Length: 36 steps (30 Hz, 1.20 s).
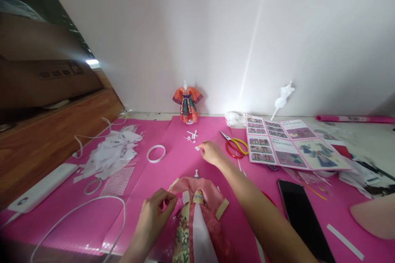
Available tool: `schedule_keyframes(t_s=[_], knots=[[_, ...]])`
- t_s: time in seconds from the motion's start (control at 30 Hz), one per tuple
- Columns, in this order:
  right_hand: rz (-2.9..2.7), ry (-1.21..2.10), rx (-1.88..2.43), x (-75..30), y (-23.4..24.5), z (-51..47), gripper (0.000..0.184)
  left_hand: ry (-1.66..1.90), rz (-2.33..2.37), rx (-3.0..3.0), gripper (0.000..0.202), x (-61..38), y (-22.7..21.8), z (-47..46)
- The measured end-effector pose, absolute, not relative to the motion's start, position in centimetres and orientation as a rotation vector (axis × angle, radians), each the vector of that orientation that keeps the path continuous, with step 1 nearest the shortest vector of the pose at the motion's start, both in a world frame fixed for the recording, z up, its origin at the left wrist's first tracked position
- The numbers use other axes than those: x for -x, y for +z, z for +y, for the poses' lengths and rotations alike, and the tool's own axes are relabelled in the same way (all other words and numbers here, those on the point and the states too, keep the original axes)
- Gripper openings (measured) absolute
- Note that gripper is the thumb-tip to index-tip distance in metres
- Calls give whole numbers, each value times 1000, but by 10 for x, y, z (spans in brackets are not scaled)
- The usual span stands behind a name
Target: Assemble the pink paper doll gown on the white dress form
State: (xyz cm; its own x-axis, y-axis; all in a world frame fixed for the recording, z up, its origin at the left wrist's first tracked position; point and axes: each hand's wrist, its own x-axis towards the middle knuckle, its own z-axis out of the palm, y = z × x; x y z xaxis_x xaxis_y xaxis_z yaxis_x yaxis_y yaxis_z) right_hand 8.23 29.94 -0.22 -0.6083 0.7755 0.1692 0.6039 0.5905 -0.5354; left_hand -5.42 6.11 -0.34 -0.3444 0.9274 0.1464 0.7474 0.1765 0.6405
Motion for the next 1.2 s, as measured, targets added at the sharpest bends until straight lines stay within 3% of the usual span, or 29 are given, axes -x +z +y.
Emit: schedule_keyframes(t_s=[0.2,0.47,0.83,1.2], knots=[[-2311,595,991,-144,5,234,27,937,2073,-1584,21,35,5,76],[-2306,598,896,-173,-27,159,30,835,2047,-1670,21,19,10,97],[-2367,652,874,-158,-31,146,34,739,2108,-1644,17,21,2,99],[-2514,501,937,-154,-24,142,34,616,2203,-1708,19,23,6,98]])
